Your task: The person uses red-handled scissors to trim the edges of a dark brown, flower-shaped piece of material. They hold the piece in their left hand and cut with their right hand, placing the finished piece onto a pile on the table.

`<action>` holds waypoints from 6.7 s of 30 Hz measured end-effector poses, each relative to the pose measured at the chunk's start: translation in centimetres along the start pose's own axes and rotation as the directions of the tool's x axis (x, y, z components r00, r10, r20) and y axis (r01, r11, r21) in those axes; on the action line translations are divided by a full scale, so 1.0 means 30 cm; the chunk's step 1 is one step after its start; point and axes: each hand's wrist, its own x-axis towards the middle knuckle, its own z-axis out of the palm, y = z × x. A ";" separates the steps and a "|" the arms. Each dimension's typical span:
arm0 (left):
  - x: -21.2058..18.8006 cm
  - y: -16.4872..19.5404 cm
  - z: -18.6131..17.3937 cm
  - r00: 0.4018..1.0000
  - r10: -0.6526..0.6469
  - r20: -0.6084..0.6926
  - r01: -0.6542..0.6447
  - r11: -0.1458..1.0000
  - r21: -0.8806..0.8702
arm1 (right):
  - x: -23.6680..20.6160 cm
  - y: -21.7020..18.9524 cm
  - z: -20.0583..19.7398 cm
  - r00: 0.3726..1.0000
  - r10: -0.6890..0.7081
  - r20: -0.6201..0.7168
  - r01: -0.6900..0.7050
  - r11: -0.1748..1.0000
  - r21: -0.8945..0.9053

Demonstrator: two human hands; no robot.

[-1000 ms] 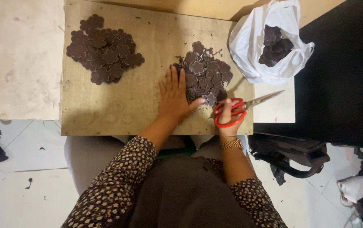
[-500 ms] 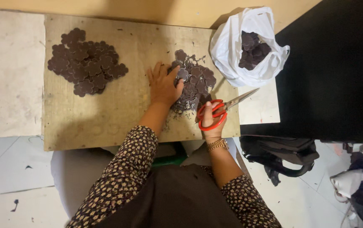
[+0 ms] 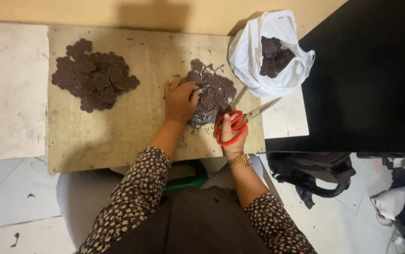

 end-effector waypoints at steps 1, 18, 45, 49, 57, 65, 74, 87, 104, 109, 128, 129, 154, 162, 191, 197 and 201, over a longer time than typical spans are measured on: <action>0.002 0.010 -0.001 0.995 -0.098 -0.012 0.096 0.986 -0.134 | 0.000 -0.004 0.000 0.998 0.064 0.023 -0.065 0.997 0.036; 0.113 0.312 -0.150 0.908 -0.266 0.323 0.391 0.266 -0.881 | 0.012 -0.020 0.016 0.995 -0.100 -0.001 0.099 0.992 -0.082; 0.119 0.339 -0.151 0.574 0.515 0.637 0.762 -0.621 -0.184 | 0.084 -0.025 0.053 0.956 -0.239 0.169 0.126 0.855 0.502; 0.113 0.305 -0.077 0.559 0.501 0.661 0.662 -0.749 0.007 | 0.091 -0.042 0.056 0.963 -0.242 0.122 0.141 0.831 0.538; 0.111 0.204 -0.027 0.407 0.021 0.913 0.663 -0.694 -0.279 | 0.023 -0.075 -0.002 0.994 0.018 0.106 -0.013 0.999 -0.047; 0.147 0.227 -0.151 0.620 0.000 0.785 0.646 -0.568 -0.510 | 0.027 0.010 0.014 0.992 -0.120 0.029 0.122 0.989 -0.081; 0.155 0.275 -0.252 0.818 -0.251 0.517 0.527 -0.033 -0.849 | 0.030 -0.036 0.034 0.976 -0.215 0.036 0.212 0.974 0.075; 0.167 0.344 -0.357 0.867 -0.241 0.436 0.423 -0.107 -0.900 | -0.029 -0.317 -0.109 0.766 -0.257 0.589 -0.168 0.805 0.569; 0.126 0.427 -0.377 0.874 -0.358 0.328 0.368 0.048 -0.929 | -0.087 -0.340 -0.125 0.765 -0.308 0.565 0.021 0.889 0.457; 0.124 0.446 -0.384 0.857 -0.383 0.345 0.373 0.000 -0.928 | -0.097 -0.344 -0.113 0.813 -0.259 0.522 -0.042 0.867 0.497; 0.105 0.471 -0.389 0.843 -0.416 0.340 0.390 0.038 -0.920 | -0.104 -0.389 -0.115 0.841 -0.208 0.500 -0.035 0.901 0.433; 0.106 0.472 -0.392 0.833 -0.427 0.352 0.409 0.048 -0.911 | -0.102 -0.394 -0.112 0.841 -0.196 0.504 -0.062 0.891 0.450; 0.127 0.398 -0.383 0.845 -0.399 0.355 0.385 -0.006 -0.923 | -0.068 -0.410 -0.163 0.766 -0.235 0.598 -0.056 0.902 0.428; 0.129 0.406 -0.391 0.842 -0.401 0.361 0.452 0.157 -0.878 | -0.054 -0.404 -0.177 0.747 -0.252 0.615 -0.006 0.923 0.386; 0.146 0.364 -0.392 0.865 -0.284 0.414 0.449 0.065 -0.891 | -0.045 -0.380 -0.197 0.762 -0.194 0.618 -0.017 0.948 0.319; 0.144 0.352 -0.383 0.856 -0.279 0.435 0.467 0.056 -0.883 | -0.045 -0.336 -0.194 0.763 -0.164 0.626 -0.068 0.942 0.329; 0.145 0.355 -0.390 0.858 -0.272 0.436 0.459 0.024 -0.888 | -0.044 -0.331 -0.200 0.762 -0.148 0.630 -0.063 0.952 0.299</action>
